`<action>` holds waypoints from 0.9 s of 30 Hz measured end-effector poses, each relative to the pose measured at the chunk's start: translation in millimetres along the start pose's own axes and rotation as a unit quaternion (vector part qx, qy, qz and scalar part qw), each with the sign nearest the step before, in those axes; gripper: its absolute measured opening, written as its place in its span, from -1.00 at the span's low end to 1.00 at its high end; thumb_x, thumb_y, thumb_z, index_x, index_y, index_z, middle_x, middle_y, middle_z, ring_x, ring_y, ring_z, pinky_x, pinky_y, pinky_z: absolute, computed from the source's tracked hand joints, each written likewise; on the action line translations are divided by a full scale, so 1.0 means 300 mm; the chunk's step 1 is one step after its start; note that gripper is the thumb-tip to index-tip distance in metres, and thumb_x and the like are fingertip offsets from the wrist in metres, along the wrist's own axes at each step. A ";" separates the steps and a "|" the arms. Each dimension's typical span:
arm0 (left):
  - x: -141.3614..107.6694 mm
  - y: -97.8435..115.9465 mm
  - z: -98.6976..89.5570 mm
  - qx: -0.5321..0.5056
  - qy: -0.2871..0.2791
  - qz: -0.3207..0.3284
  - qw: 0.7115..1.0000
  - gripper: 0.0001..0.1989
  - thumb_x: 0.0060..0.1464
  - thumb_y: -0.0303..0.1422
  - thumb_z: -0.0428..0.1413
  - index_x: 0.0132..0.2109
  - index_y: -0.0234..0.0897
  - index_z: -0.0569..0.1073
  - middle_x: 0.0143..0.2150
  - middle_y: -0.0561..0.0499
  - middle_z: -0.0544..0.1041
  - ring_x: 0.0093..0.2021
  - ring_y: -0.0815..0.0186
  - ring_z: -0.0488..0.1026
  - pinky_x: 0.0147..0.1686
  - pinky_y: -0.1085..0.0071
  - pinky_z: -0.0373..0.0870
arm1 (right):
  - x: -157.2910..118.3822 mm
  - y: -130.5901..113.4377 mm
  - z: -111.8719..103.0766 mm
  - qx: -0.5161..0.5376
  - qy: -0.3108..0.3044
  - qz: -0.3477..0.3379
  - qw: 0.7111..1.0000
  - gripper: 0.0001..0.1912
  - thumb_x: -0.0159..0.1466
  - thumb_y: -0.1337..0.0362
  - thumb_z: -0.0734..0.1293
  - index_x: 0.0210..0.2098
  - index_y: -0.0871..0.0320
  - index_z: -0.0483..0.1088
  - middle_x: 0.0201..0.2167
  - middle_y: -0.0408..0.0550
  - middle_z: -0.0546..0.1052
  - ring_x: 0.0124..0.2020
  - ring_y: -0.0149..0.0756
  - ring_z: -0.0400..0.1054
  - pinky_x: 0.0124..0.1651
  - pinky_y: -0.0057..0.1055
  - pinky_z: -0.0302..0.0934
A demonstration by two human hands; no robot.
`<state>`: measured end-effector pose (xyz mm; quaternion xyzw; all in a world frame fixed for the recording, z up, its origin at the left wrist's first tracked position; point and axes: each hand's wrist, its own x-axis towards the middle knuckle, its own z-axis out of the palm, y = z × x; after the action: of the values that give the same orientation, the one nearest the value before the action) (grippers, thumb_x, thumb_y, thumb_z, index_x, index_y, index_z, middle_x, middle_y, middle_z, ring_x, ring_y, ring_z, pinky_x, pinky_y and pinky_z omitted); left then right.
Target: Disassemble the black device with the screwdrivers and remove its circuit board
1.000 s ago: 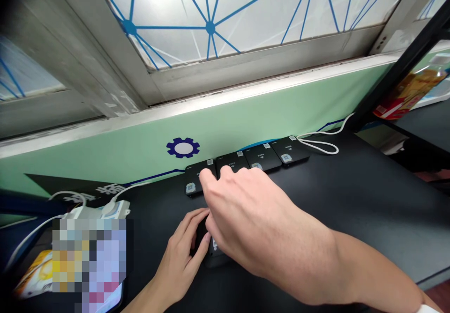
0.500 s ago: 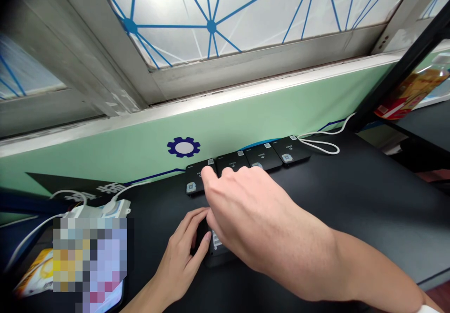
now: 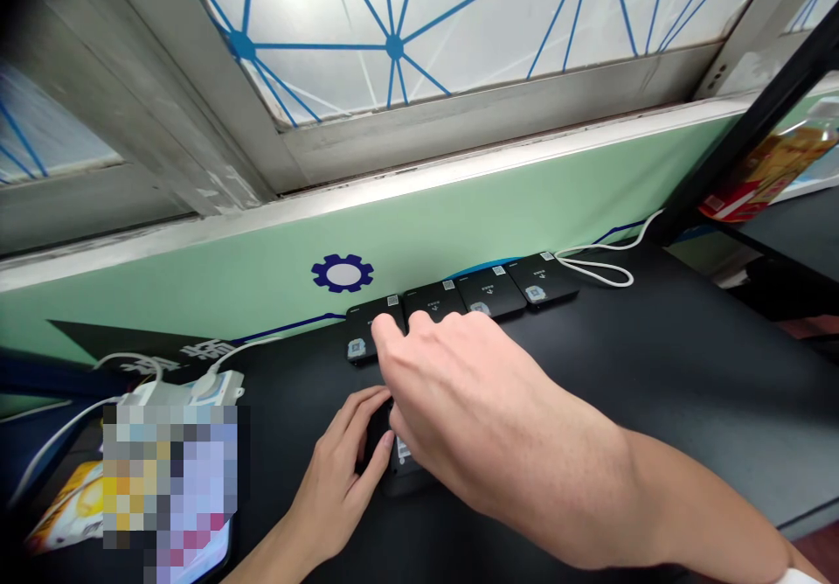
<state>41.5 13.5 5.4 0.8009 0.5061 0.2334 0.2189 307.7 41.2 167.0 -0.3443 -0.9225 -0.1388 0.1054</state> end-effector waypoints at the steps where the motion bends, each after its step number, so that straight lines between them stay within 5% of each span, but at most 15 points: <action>1: 0.000 -0.001 0.001 -0.001 0.001 0.002 1.000 -0.57 0.60 -0.28 0.03 0.50 -0.04 0.37 0.40 -0.19 0.54 0.18 -0.01 0.67 0.10 0.06 0.71 | 0.010 -0.003 -0.009 0.000 -0.006 0.001 1.000 -0.87 0.52 0.33 0.37 -0.04 0.23 0.58 0.03 0.14 0.66 -0.27 -0.10 0.47 -0.34 -0.14 0.06; 7: -0.001 -0.003 0.003 0.006 0.007 0.003 1.000 -0.56 0.59 -0.28 0.05 0.49 -0.03 0.40 0.38 -0.18 0.56 0.12 -0.02 0.69 0.11 0.04 0.70 | 0.020 0.000 0.004 0.043 -0.014 0.040 0.998 -0.96 0.55 0.34 0.40 -0.09 0.16 0.51 -0.30 -0.10 0.54 -0.46 -0.22 0.27 -0.35 -0.17 -0.08; 11: 0.000 -0.001 0.001 0.008 0.005 0.004 1.000 -0.57 0.59 -0.28 0.05 0.49 -0.03 0.39 0.40 -0.17 0.55 0.15 -0.01 0.68 0.09 0.07 0.71 | 0.005 0.007 0.020 0.049 -0.016 0.029 0.998 -0.88 0.50 0.43 0.40 0.01 0.19 0.51 -0.17 -0.06 0.56 -0.38 -0.21 0.32 -0.29 -0.18 -0.02; 21: 0.001 0.000 0.001 -0.001 0.003 0.009 1.000 -0.55 0.58 -0.31 0.05 0.50 -0.05 0.37 0.41 -0.21 0.54 0.19 -0.03 0.68 0.14 0.03 0.70 | 0.017 0.000 0.002 -0.007 0.007 -0.044 0.999 -0.81 0.57 0.31 0.30 -0.12 0.18 0.56 0.19 0.19 0.60 -0.10 -0.01 0.49 -0.24 -0.11 0.16; 27: 0.002 -0.004 0.000 -0.004 0.007 0.020 1.000 -0.54 0.58 -0.33 0.06 0.51 -0.07 0.36 0.43 -0.21 0.52 0.30 -0.04 0.63 0.26 0.00 0.64 | 0.009 0.001 0.009 -0.016 0.003 -0.047 0.999 -0.83 0.56 0.24 0.37 -0.19 0.13 0.49 0.16 0.16 0.58 -0.18 -0.06 0.44 -0.28 -0.12 0.11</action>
<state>40.9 14.4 4.8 0.8081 0.4911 0.2455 0.2134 305.5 44.0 165.4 -0.3018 -0.9351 -0.1591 0.0964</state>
